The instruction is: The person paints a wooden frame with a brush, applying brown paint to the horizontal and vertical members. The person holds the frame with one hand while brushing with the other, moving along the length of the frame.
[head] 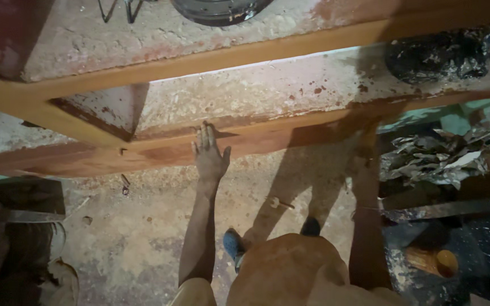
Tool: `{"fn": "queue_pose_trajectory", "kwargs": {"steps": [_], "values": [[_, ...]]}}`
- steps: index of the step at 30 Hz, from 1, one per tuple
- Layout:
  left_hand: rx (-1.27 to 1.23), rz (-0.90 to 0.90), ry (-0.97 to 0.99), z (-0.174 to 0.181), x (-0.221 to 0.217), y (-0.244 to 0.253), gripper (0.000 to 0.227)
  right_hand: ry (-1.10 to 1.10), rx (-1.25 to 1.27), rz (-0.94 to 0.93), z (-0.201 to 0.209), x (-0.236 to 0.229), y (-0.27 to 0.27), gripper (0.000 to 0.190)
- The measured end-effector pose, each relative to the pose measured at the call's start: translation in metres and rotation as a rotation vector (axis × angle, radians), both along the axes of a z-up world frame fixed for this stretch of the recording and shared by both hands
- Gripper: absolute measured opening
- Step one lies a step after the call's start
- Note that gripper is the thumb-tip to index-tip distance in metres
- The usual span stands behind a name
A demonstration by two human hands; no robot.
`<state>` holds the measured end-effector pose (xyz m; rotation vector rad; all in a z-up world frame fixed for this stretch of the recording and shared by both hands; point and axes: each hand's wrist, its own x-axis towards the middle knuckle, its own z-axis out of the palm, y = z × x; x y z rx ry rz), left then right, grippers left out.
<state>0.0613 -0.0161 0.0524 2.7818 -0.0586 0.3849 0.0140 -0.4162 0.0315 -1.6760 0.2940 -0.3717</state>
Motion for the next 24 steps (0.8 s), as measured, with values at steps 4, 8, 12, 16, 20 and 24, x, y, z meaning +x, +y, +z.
{"fn": "queue_pose_trajectory", "kwargs": {"steps": [4, 8, 12, 16, 20, 24], "values": [[-0.008, -0.013, 0.024, 0.003, 0.001, 0.002, 0.099, -0.05, -0.055, -0.091, -0.001, 0.01, 0.003, 0.035], [0.004, -0.028, 0.057, 0.002, 0.003, 0.004, 0.1, -0.057, -0.087, -0.022, -0.01, 0.008, 0.05, 0.035], [-0.022, -0.036, 0.061, 0.002, 0.005, 0.008, 0.1, 0.008, -0.033, 0.223, -0.015, 0.001, 0.136, 0.034], [-0.007, -0.037, 0.102, 0.0, 0.004, 0.009, 0.1, 0.135, 0.048, 0.468, -0.009, -0.017, 0.195, 0.034], [-0.031, -0.029, 0.119, 0.0, 0.005, 0.009, 0.102, 0.162, 0.065, 0.5, 0.004, -0.017, 0.199, 0.034], [-0.015, -0.063, 0.054, -0.003, 0.004, 0.011, 0.103, 0.102, 0.028, 0.384, 0.016, -0.006, 0.169, 0.033]]}}
